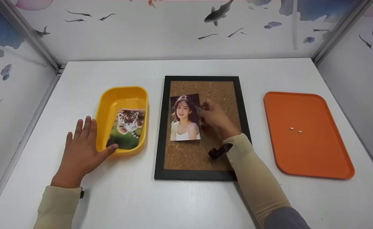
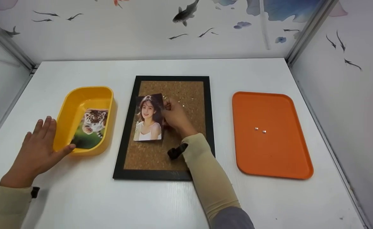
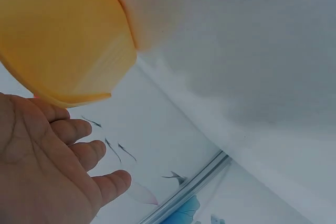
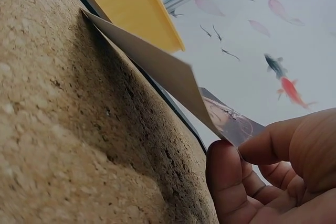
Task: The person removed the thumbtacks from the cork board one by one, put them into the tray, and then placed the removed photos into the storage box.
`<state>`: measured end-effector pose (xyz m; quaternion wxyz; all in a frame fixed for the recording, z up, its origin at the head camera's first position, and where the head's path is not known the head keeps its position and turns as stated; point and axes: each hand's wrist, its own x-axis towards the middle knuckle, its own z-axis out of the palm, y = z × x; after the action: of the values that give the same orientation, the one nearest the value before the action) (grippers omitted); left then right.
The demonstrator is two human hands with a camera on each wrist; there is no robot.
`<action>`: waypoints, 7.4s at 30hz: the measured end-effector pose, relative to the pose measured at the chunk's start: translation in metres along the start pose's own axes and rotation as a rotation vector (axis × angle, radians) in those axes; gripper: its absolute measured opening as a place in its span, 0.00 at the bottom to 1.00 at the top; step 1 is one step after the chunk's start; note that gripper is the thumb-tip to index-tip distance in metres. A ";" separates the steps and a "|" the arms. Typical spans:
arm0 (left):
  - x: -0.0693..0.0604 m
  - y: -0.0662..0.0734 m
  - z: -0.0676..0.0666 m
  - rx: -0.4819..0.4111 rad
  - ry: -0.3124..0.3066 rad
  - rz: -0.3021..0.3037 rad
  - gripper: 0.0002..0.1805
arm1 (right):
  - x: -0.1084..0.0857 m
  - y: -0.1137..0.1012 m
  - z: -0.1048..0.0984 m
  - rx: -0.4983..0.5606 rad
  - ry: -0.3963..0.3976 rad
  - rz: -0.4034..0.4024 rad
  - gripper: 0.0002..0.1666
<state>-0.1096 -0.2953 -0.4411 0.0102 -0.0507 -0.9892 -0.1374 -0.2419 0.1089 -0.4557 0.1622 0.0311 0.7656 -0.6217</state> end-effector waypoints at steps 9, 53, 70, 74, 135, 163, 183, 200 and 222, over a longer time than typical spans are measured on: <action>0.000 0.002 0.006 -0.021 -0.049 0.007 0.63 | 0.000 0.000 -0.001 -0.029 0.012 0.015 0.07; 0.002 0.004 0.014 -0.088 -0.065 0.005 0.62 | -0.002 -0.002 -0.002 0.046 0.009 -0.030 0.08; 0.004 0.003 0.016 -0.015 -0.027 0.041 0.59 | -0.006 -0.016 -0.006 -0.053 0.011 -0.061 0.08; 0.003 0.002 0.016 -0.018 -0.029 0.046 0.59 | -0.006 -0.021 -0.007 -0.078 -0.002 -0.054 0.09; 0.006 0.004 0.009 0.047 -0.068 0.076 0.57 | -0.020 -0.077 0.037 -0.152 -0.218 -0.239 0.12; 0.005 0.002 0.012 0.063 -0.053 0.083 0.57 | -0.011 -0.091 0.099 -0.165 -0.270 -0.354 0.12; 0.004 0.001 0.010 0.061 -0.061 0.086 0.58 | 0.008 -0.079 0.156 -0.282 -0.221 -0.279 0.11; 0.006 0.005 0.010 0.061 -0.062 0.068 0.56 | 0.000 -0.077 0.181 -0.372 -0.272 -0.286 0.10; 0.006 0.004 0.012 0.063 -0.066 0.065 0.56 | -0.009 -0.072 0.192 -0.486 -0.245 -0.447 0.10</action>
<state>-0.1155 -0.2881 -0.4515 -0.0165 -0.0868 -0.9907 -0.1039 -0.2111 -0.0905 -0.4186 0.1155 -0.2515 0.8539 -0.4407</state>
